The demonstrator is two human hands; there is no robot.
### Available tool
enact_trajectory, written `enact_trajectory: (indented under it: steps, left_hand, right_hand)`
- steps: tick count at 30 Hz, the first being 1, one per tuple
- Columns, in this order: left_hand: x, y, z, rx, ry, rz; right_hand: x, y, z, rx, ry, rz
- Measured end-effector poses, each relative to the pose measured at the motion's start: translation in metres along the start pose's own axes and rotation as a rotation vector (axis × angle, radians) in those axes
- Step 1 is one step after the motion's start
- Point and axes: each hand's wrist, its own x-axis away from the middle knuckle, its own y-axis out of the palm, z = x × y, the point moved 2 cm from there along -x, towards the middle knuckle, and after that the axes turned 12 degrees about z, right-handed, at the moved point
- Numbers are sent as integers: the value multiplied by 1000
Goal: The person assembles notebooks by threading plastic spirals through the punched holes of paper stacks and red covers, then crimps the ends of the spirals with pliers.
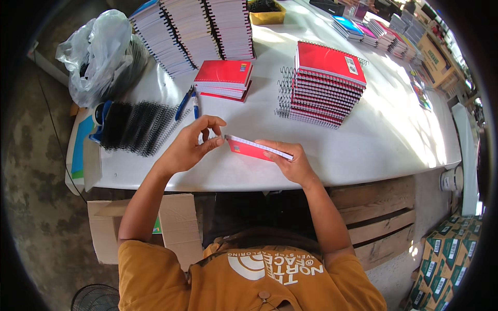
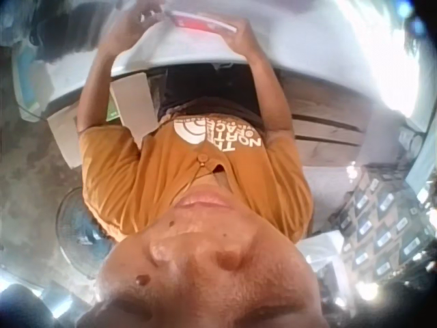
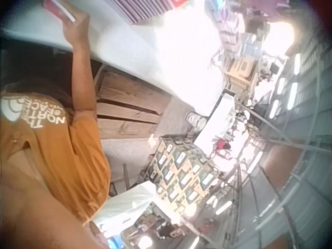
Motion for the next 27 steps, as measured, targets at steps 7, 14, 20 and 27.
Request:
enact_trajectory:
  steps: [7,14,20,27]
  left_hand:
    - [-6,-2,11,-185,-32,-129]
    - [-9,2,18,-419,215,-161]
    - [-5,9,29,-581,359,-85]
    - [-15,-5,25,-382,8,-321]
  right_hand:
    - [1,-2,-5,35,-14,-53]
    - [3,0,2,47,-45,-1]
    - [8,6,-5,126,-124,20]
    - [10,3,1,-16,118,21]
